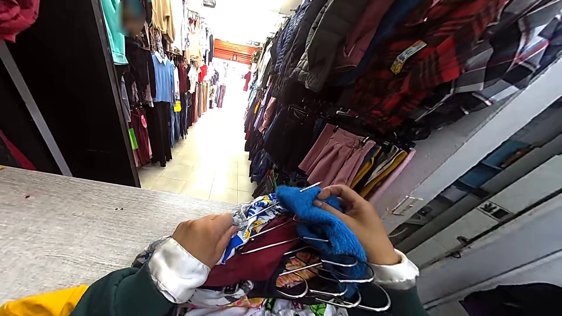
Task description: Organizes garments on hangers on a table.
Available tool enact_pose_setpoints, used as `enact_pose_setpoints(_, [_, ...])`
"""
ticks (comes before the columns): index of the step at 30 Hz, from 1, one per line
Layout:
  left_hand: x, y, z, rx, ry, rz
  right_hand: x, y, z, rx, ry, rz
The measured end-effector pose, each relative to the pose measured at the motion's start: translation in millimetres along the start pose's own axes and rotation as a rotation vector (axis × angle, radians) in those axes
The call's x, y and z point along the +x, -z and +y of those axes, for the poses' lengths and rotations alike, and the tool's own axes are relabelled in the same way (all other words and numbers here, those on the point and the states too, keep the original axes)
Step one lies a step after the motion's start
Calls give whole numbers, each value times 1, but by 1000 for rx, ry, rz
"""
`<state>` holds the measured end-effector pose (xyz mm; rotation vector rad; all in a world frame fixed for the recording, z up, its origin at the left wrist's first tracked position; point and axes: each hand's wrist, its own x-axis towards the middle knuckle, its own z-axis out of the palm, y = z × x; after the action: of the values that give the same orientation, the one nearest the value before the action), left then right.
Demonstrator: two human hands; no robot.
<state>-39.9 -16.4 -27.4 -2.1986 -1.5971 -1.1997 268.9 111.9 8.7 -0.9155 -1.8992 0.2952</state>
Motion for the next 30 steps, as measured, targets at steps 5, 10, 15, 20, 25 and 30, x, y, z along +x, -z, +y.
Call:
enact_pose_setpoints(5, [1,1,0,0,7,-14,-3,-5,-16,161,117,199])
enact_pose_setpoints(10, [0,0,0,12,4,-7,-2,-2,4,-91,3,71])
enact_pose_setpoints(15, [0,0,1,14,11,-8,-2,9,-1,-316,36,100])
enact_pose_setpoints(20, [0,-1,0,1,3,14,-2,8,-26,-160,412,218])
enact_pose_setpoints(25, [2,2,4,0,16,-7,3,8,5,-255,142,206])
enact_pose_setpoints(30, [1,1,0,7,-11,4,-4,4,-11,289,65,-221])
